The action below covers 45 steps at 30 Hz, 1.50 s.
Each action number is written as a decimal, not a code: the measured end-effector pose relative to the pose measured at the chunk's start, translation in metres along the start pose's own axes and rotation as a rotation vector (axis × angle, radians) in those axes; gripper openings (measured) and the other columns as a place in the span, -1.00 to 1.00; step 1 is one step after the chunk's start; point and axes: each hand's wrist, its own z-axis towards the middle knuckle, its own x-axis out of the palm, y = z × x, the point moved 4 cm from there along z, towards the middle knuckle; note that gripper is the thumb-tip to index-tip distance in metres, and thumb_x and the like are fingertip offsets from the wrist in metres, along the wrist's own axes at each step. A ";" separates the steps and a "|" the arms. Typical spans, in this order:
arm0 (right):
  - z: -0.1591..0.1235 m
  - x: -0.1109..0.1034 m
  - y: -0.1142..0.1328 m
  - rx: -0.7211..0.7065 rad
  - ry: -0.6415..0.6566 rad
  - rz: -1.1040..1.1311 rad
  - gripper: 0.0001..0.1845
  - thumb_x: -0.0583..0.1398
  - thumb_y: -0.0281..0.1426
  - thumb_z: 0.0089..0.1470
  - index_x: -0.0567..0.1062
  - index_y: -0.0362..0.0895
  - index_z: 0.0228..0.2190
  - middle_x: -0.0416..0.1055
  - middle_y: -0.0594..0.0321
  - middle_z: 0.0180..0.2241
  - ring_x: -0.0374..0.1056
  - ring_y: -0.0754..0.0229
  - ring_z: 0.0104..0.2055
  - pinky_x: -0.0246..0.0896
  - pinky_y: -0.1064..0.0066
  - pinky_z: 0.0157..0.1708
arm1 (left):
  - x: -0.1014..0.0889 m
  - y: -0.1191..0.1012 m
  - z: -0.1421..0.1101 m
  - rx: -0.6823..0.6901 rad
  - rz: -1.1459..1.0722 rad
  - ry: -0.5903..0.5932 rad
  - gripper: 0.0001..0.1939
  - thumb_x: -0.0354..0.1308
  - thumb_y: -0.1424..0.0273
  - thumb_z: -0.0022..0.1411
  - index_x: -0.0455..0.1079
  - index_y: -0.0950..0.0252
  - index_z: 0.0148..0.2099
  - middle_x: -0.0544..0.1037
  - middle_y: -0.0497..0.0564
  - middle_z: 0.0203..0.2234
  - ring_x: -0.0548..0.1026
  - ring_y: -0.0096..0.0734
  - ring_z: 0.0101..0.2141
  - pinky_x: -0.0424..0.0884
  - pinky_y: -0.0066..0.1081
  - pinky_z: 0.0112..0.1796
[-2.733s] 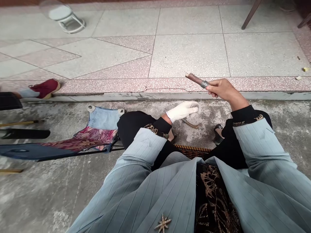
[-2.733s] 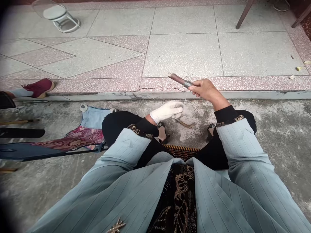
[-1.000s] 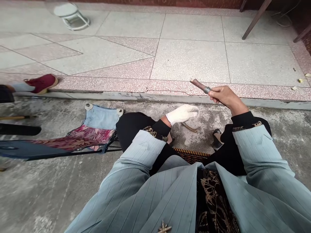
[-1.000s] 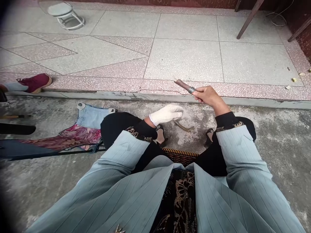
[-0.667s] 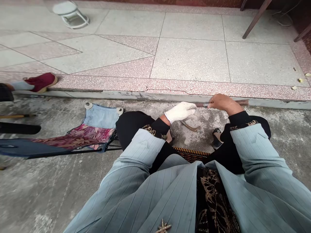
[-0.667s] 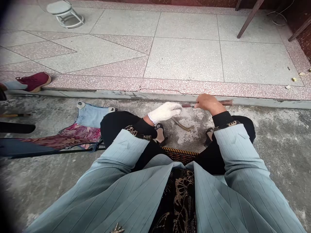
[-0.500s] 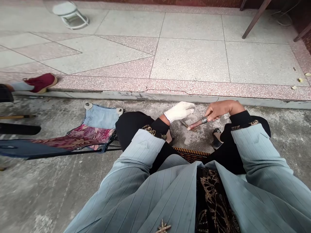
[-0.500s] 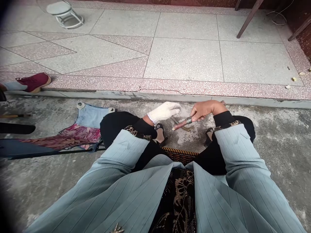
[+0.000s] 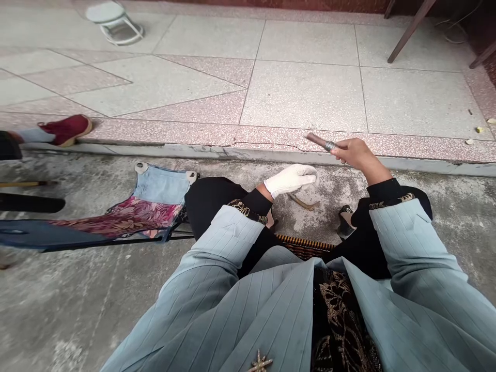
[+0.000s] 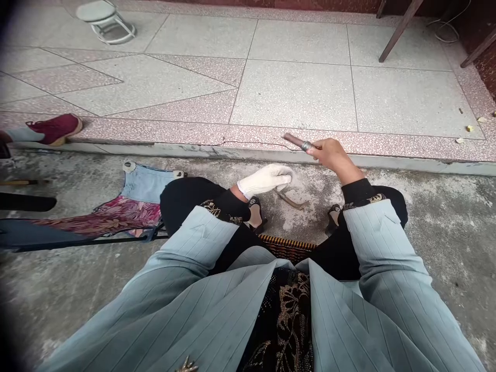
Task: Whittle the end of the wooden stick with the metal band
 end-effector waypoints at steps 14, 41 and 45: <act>-0.026 0.034 0.008 -0.225 0.903 -0.233 -0.73 0.24 -0.21 0.08 0.57 -0.17 -0.45 0.34 0.30 -0.58 0.19 0.28 -0.51 0.02 0.38 -0.42 | -0.024 -0.010 -0.004 -0.024 0.529 -0.243 -0.70 -0.04 0.36 0.26 0.50 0.35 -0.18 0.55 -0.01 -0.37 0.44 -0.40 -0.35 0.28 -0.44 -0.26; -0.034 0.024 0.007 -0.114 0.937 -0.156 -0.75 0.34 -0.24 0.01 0.64 -0.20 -0.39 0.39 0.27 -0.58 0.17 0.32 -0.53 0.06 0.38 -0.42 | -0.015 0.009 0.003 -0.015 -0.024 -0.101 -0.78 0.13 0.32 0.24 0.45 0.40 -0.26 0.48 -0.03 -0.48 0.35 -0.59 -0.52 0.27 -0.52 -0.47; -0.042 0.002 0.023 -0.223 0.801 0.233 -0.66 0.36 -0.16 -0.07 0.62 -0.15 -0.31 0.44 0.31 -0.50 0.21 0.35 -0.51 0.13 0.44 -0.44 | -0.012 0.012 0.005 -0.024 -0.147 -0.084 -0.79 0.17 0.33 0.21 0.45 0.41 -0.25 0.51 0.02 -0.41 0.39 -0.57 -0.47 0.33 -0.51 -0.40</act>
